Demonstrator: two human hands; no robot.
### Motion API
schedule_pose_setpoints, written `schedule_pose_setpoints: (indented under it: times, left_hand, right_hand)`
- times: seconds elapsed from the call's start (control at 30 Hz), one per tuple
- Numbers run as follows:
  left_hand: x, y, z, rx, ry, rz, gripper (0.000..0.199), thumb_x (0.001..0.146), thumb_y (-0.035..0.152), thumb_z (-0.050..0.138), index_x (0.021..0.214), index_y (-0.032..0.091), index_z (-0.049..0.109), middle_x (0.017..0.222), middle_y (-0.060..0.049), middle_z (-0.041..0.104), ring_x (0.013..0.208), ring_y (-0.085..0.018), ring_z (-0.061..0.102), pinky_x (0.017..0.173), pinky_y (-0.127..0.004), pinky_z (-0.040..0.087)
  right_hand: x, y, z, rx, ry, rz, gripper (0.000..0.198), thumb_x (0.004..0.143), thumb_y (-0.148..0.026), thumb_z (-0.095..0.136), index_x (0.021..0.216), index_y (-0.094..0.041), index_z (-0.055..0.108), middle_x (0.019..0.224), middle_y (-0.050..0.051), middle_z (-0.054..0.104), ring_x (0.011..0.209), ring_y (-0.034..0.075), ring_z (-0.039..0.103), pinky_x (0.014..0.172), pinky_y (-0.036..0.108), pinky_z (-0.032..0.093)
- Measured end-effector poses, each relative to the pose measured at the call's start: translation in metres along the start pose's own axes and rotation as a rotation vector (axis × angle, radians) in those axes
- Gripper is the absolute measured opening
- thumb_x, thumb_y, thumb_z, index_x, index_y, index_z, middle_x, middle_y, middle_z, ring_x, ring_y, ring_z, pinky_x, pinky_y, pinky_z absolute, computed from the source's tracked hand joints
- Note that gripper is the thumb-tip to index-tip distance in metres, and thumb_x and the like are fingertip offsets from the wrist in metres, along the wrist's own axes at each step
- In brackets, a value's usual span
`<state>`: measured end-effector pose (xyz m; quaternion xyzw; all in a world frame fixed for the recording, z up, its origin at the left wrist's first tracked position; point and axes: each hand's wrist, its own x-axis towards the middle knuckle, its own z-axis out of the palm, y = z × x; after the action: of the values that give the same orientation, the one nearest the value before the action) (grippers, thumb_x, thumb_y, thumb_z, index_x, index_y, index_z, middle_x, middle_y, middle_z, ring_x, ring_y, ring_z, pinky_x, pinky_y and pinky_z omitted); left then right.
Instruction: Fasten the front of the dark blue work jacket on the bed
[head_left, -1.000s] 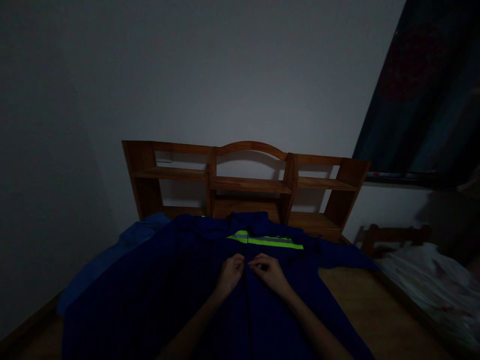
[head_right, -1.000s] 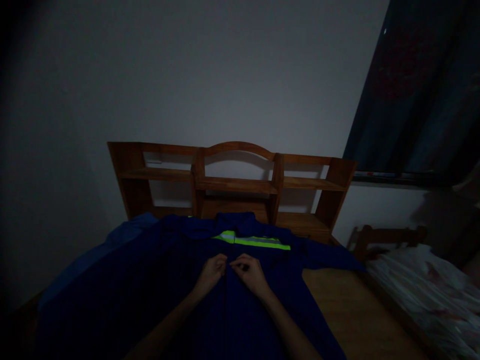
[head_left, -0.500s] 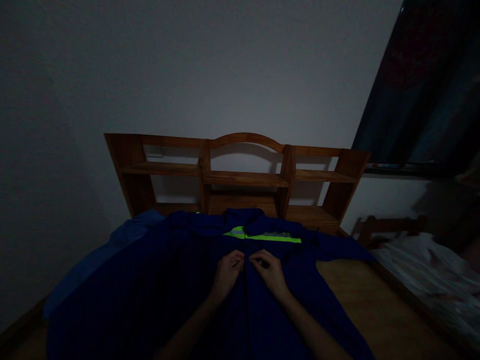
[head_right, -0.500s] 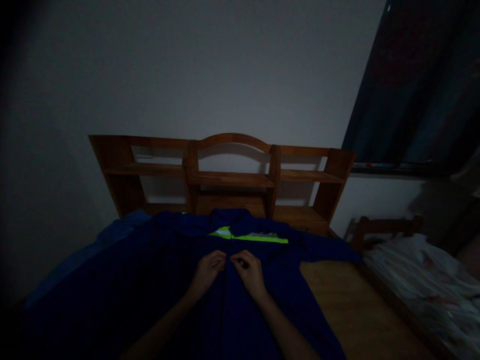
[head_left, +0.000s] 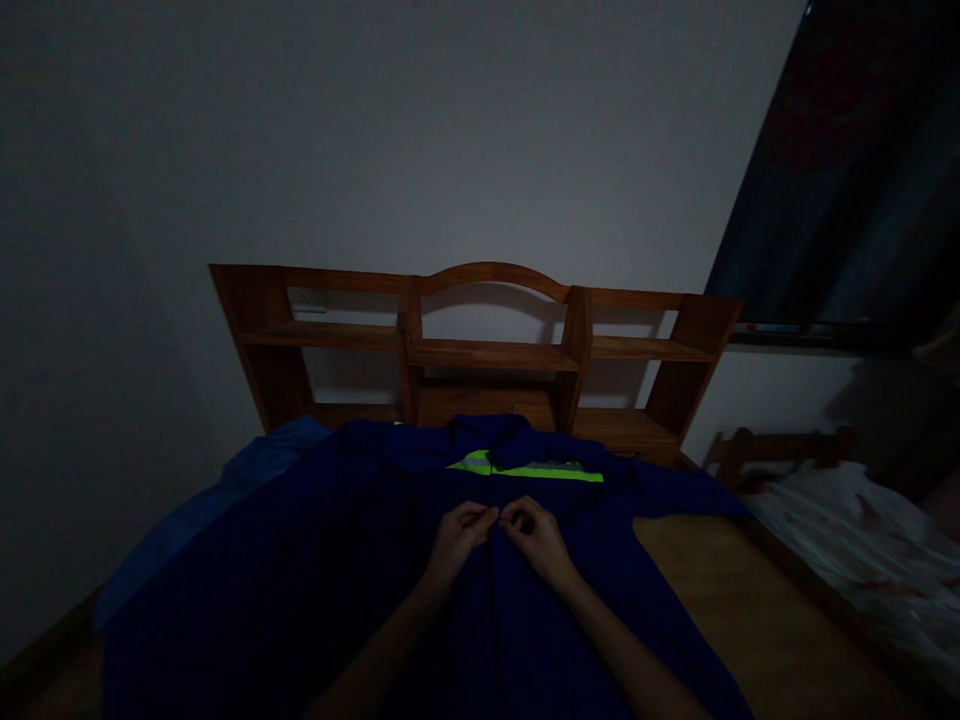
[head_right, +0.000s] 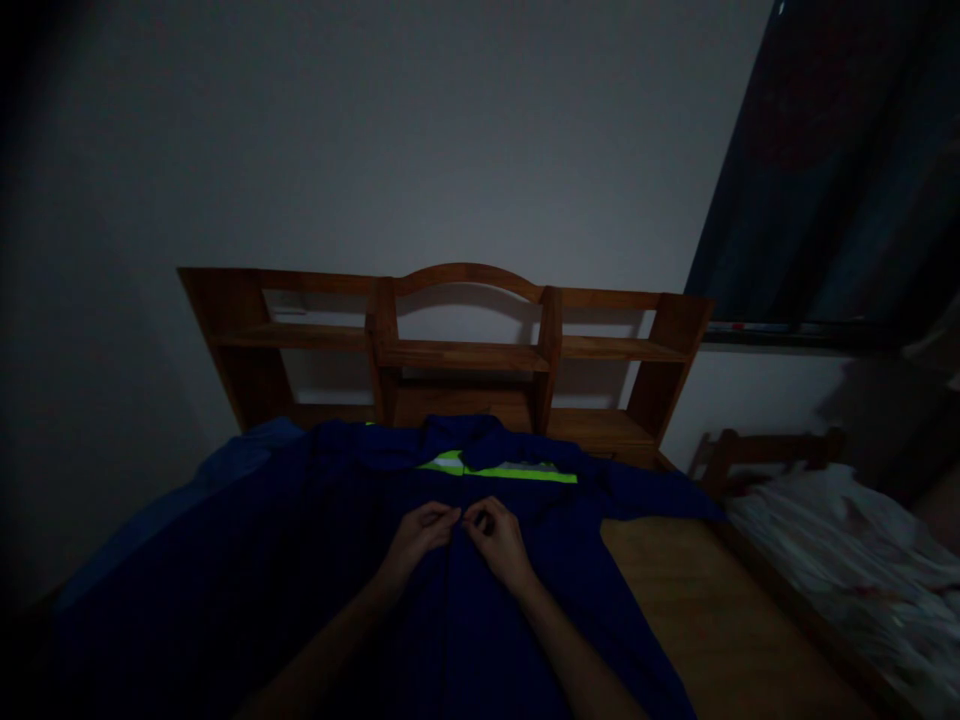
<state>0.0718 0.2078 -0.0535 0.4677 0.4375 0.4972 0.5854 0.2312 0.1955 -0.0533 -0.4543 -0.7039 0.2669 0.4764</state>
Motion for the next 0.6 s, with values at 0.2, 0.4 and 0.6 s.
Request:
schedule_pose_setpoints:
  times: [0.2, 0.4, 0.6]
  left_hand:
    - [0.007, -0.012, -0.004, 0.045, 0.016, 0.033, 0.039, 0.056, 0.043, 0.075, 0.074, 0.013, 0.060, 0.069, -0.005, 0.063, 0.066, -0.016, 0.061, 0.058, -0.024, 0.047]
    - [0.009, -0.016, -0.005, 0.060, 0.030, 0.005, 0.035, 0.060, 0.039, 0.072, 0.075, 0.013, 0.054, 0.064, -0.002, 0.061, 0.056, -0.012, 0.058, 0.054, -0.022, 0.045]
    - [0.010, -0.018, -0.007, -0.005, 0.025, -0.018, 0.037, 0.060, 0.037, 0.072, 0.083, 0.014, 0.054, 0.069, -0.003, 0.062, 0.060, -0.012, 0.060, 0.058, -0.023, 0.046]
  right_hand:
    - [-0.001, -0.003, 0.002, -0.050, 0.007, -0.029, 0.005, 0.079, -0.020, 0.058, 0.083, -0.017, 0.059, 0.083, -0.001, 0.056, 0.063, 0.009, 0.051, 0.059, 0.021, 0.039]
    - [-0.004, -0.012, 0.000, -0.103, 0.004, -0.072, 0.005, 0.082, -0.022, 0.056, 0.083, -0.018, 0.060, 0.083, 0.001, 0.056, 0.067, 0.010, 0.052, 0.062, 0.022, 0.040]
    - [-0.004, -0.017, 0.001, -0.111, 0.043, -0.064, 0.008, 0.084, -0.023, 0.054, 0.082, -0.019, 0.060, 0.082, 0.001, 0.057, 0.073, 0.012, 0.054, 0.066, 0.023, 0.039]
